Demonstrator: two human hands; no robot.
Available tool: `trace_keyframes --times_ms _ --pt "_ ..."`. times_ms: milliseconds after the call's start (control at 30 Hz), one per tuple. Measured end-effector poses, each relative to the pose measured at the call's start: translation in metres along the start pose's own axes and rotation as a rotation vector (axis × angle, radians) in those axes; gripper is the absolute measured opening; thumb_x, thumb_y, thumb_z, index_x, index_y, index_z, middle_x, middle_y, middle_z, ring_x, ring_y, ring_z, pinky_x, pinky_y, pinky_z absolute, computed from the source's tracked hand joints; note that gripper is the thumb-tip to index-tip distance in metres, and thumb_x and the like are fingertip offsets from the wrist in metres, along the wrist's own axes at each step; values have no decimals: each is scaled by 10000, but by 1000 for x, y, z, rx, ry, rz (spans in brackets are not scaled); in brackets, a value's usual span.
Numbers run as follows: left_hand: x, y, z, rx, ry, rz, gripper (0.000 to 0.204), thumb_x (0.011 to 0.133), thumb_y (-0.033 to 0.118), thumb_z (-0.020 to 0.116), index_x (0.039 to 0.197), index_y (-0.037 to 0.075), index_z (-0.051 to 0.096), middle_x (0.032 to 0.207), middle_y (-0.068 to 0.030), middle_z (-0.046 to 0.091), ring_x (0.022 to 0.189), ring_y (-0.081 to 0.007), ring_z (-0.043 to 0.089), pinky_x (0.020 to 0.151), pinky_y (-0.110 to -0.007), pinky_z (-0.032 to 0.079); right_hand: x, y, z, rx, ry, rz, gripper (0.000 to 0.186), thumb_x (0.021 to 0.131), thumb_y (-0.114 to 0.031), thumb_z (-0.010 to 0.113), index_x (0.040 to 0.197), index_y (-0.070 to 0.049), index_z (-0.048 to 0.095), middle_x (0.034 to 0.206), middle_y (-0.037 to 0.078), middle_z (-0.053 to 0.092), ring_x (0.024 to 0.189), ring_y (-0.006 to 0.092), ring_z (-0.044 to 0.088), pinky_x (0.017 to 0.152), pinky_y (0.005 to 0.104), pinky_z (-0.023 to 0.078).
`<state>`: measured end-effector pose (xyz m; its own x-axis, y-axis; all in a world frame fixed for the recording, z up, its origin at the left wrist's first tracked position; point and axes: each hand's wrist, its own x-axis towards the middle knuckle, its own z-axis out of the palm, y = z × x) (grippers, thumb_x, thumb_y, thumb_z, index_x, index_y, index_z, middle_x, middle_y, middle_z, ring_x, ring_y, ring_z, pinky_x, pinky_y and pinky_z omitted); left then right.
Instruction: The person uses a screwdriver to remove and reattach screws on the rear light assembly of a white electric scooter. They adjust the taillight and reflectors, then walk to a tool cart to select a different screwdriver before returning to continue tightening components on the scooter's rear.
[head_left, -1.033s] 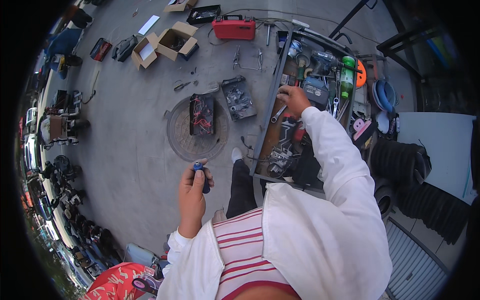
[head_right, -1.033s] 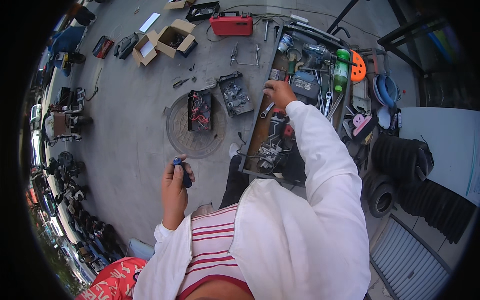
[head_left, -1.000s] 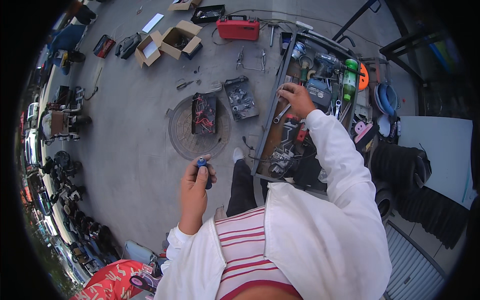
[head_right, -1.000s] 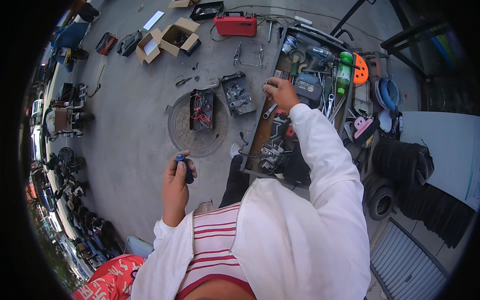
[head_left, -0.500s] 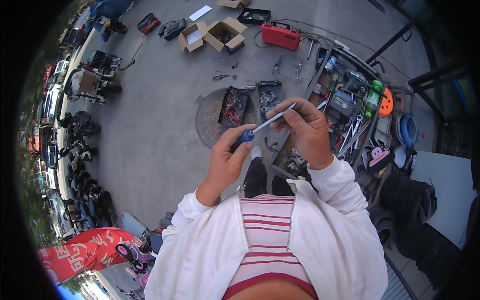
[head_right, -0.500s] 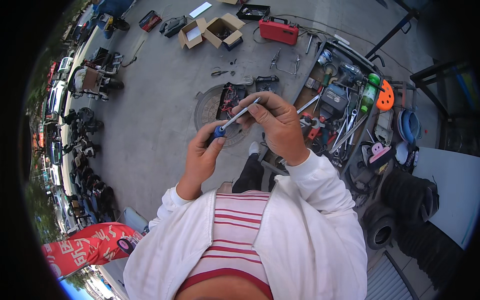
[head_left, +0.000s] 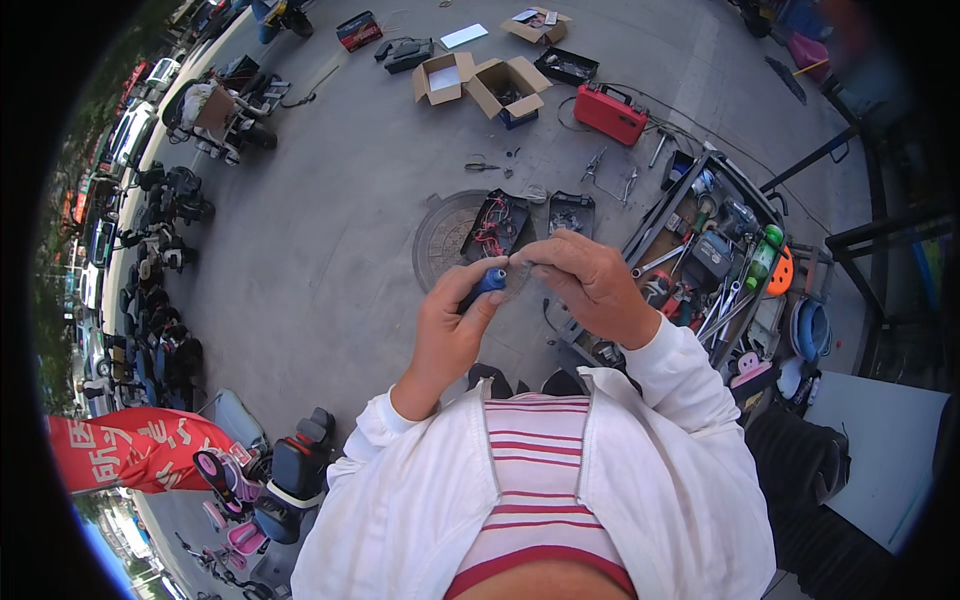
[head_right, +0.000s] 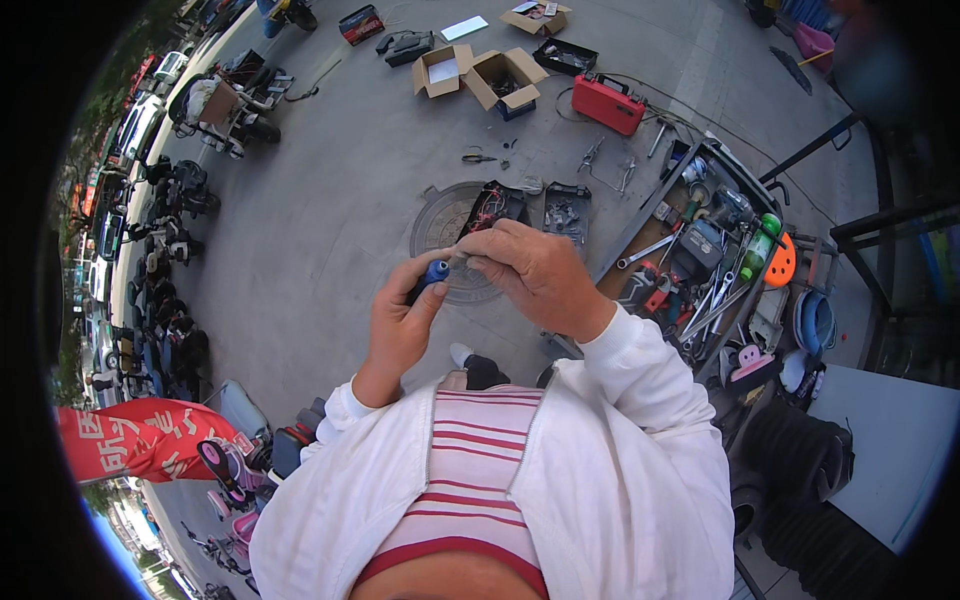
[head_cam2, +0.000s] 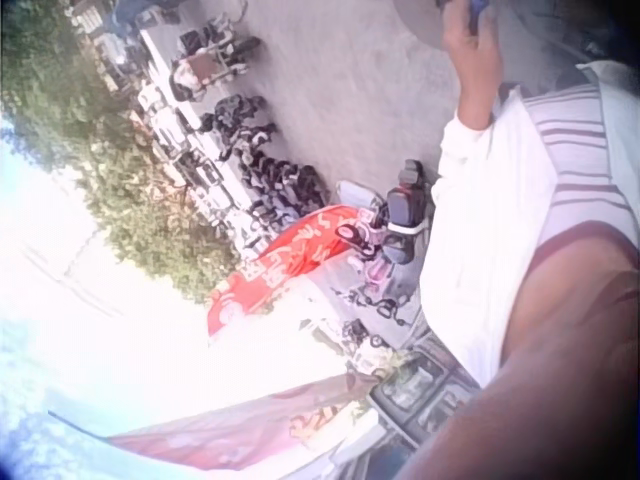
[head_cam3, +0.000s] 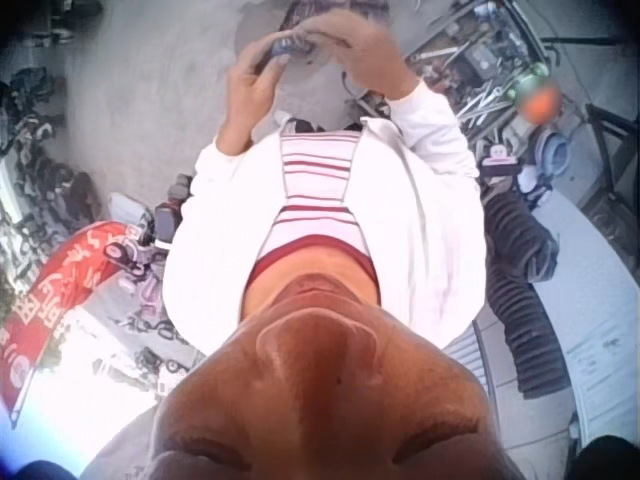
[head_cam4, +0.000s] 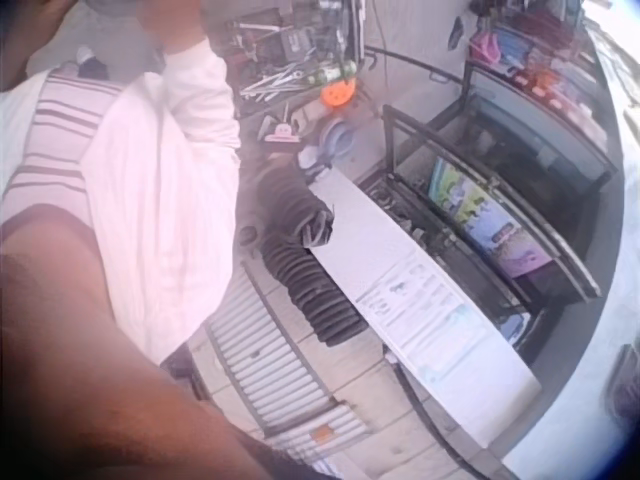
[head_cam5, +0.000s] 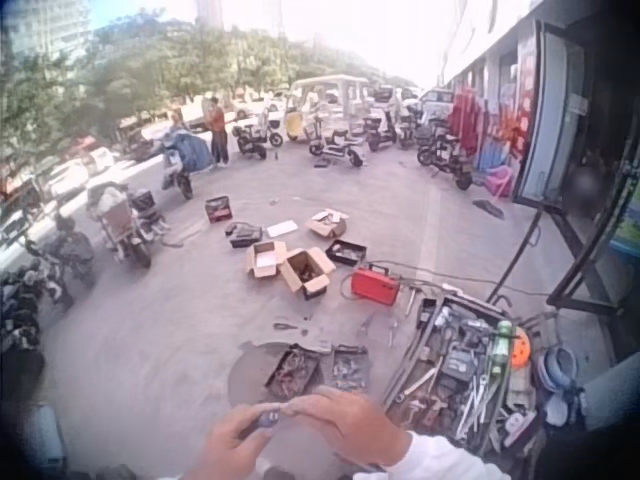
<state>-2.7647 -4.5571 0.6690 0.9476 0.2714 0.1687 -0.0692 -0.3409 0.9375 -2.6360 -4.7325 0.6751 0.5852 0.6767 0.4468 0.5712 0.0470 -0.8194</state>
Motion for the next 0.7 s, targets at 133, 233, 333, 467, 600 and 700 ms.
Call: trace_keyframes --times_ms 133,233,333,467,600,700 --pt "-6 -8 -65 120 101 97 327 912 51 674 1239 42 657 932 -52 643 808 -136 563 734 -265 454 47 -25 51 -420 -114 -212 278 830 -152 724 1108 -174 723 780 47 577 740 214 583 607 331 491" --pt "-15 -15 -122 220 175 100 343 884 33 689 1225 64 672 910 -72 646 793 -163 576 720 -276 459 82 -39 102 -444 -148 -308 333 804 -77 717 1130 -147 721 783 55 566 732 226 564 628 342 483" --pt "-27 -27 -184 306 239 90 369 858 25 707 1221 82 679 905 -85 650 785 -189 589 709 -292 467 119 -50 157 -448 -186 -384 365 780 -39 715 1134 -124 717 800 64 571 741 233 561 640 346 481" --pt "-42 -46 -266 504 310 113 386 830 25 729 1209 86 682 915 -107 657 790 -226 609 707 -322 480 167 -70 232 -514 -297 -451 380 755 -37 719 1127 -110 709 868 72 603 806 239 595 707 348 517" --pt "-57 -54 -338 678 393 63 360 834 53 729 1190 75 680 911 -124 655 799 -245 616 707 -340 481 214 -86 311 -408 -409 -536 473 782 -50 726 1244 -101 639 1061 114 601 966 277 614 842 360 537" --pt "-52 -67 -382 568 412 21 328 858 79 715 1183 65 677 896 -117 648 789 -236 602 699 -334 469 249 -96 341 -321 -399 -457 510 822 -80 725 1312 -84 581 1188 144 571 1063 308 596 895 360 528"
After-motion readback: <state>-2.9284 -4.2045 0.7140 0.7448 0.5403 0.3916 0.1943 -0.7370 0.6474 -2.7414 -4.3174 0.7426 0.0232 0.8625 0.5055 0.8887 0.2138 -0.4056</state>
